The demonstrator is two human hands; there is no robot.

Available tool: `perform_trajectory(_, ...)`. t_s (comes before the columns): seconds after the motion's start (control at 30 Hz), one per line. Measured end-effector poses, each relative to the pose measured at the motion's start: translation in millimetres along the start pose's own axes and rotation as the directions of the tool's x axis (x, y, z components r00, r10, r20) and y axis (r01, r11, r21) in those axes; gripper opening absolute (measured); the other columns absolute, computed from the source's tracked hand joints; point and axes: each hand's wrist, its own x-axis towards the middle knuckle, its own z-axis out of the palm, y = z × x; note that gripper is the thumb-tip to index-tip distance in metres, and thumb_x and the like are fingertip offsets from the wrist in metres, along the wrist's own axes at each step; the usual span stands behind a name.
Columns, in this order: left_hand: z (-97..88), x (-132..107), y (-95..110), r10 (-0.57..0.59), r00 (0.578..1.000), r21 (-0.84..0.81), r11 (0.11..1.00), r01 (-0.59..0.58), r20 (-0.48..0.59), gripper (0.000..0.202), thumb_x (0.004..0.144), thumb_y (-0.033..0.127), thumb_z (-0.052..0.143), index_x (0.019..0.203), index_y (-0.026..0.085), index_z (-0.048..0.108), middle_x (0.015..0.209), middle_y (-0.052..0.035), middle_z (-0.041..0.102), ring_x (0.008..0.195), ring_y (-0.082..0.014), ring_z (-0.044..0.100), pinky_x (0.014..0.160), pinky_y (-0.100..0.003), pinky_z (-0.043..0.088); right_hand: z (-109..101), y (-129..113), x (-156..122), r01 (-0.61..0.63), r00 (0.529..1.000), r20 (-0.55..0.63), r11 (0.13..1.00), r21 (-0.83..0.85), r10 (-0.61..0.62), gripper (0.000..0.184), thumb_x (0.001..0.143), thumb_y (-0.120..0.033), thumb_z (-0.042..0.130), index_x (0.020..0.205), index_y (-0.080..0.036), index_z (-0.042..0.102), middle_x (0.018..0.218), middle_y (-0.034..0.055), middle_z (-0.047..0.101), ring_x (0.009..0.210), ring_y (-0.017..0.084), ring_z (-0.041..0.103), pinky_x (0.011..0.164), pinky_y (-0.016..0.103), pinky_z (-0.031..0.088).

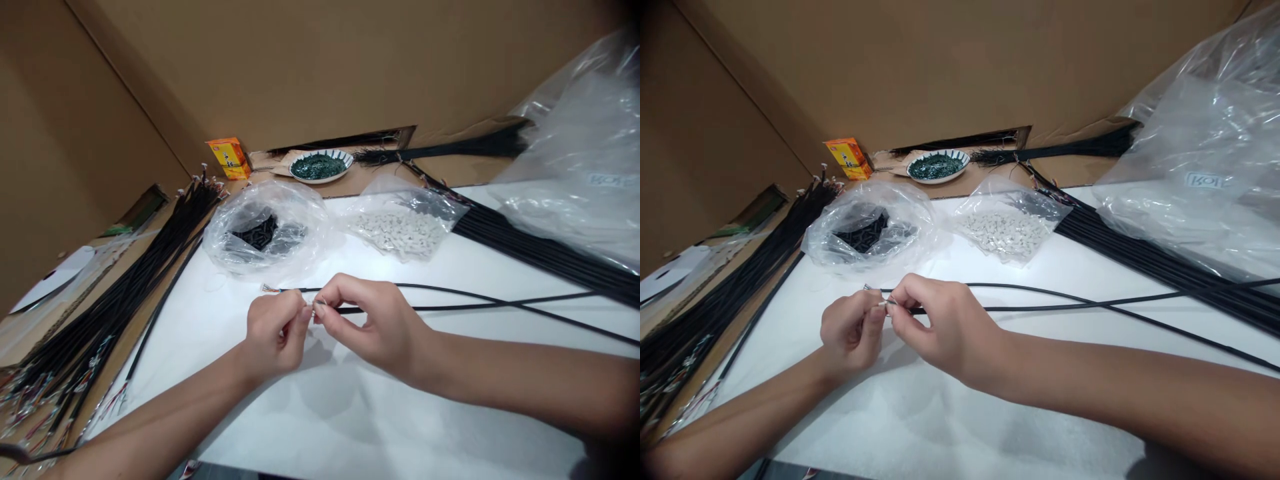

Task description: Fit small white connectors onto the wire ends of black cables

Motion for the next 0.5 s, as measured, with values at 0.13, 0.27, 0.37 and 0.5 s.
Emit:
perform_trajectory(0.13, 1.5, -3.0, -2.7, -0.149, 0.989, -0.104, 0.983, 0.150, 0.016, 0.017, 0.090, 0.014, 0.041, 0.073, 0.018, 0.043, 0.052, 0.0038, 0.036, 0.043, -0.0061, 0.030, 0.043, -0.022, 0.023, -3.0, -0.4, 4.0, -0.022, 1.000, 0.012, 0.999, 0.044, 0.021, 0.011, 0.087, -0.019, 0.053, 0.078, -0.015, 0.055, 0.070, -0.0009, 0.060, 0.062, 0.008, 0.054, 0.057, 0.019, 0.042)
perform_trajectory(0.27, 5.1, -8.1, -3.2, -0.383, 0.917, -0.369, 0.841, 0.395, 0.108, 0.021, 0.096, 0.023, 0.037, 0.077, 0.018, 0.043, 0.053, 0.0051, 0.035, 0.042, -0.0049, 0.030, 0.043, -0.021, 0.027, -5.8, -0.2, 6.1, -0.143, 0.989, 0.055, 0.986, 0.085, 0.139, 0.013, 0.090, -0.025, 0.051, 0.081, -0.016, 0.056, 0.074, -0.0004, 0.062, 0.069, 0.010, 0.058, 0.061, 0.021, 0.044)
perform_trajectory(0.37, 6.2, -9.4, -2.5, -0.454, 0.875, -0.447, 0.755, 0.479, 0.169, 0.023, 0.097, 0.026, 0.035, 0.076, 0.018, 0.042, 0.053, 0.0059, 0.033, 0.042, -0.0047, 0.028, 0.043, -0.021, 0.027, -6.0, -0.1, 6.4, -0.183, 0.982, 0.068, 0.978, 0.097, 0.177, 0.013, 0.089, -0.025, 0.051, 0.081, -0.016, 0.056, 0.076, -0.0003, 0.062, 0.072, 0.011, 0.059, 0.063, 0.022, 0.045)
perform_trajectory(0.5, 7.3, -9.7, -2.7, -0.427, 0.894, -0.419, 0.792, 0.444, 0.140, 0.023, 0.095, 0.024, 0.038, 0.073, 0.018, 0.039, 0.053, 0.0055, 0.033, 0.044, -0.0055, 0.029, 0.045, -0.022, 0.027, -4.4, -1.0, 6.1, -0.137, 0.990, 0.036, 0.988, 0.077, 0.135, 0.011, 0.087, -0.020, 0.052, 0.078, -0.015, 0.055, 0.073, -0.0009, 0.061, 0.067, 0.010, 0.057, 0.062, 0.022, 0.043)
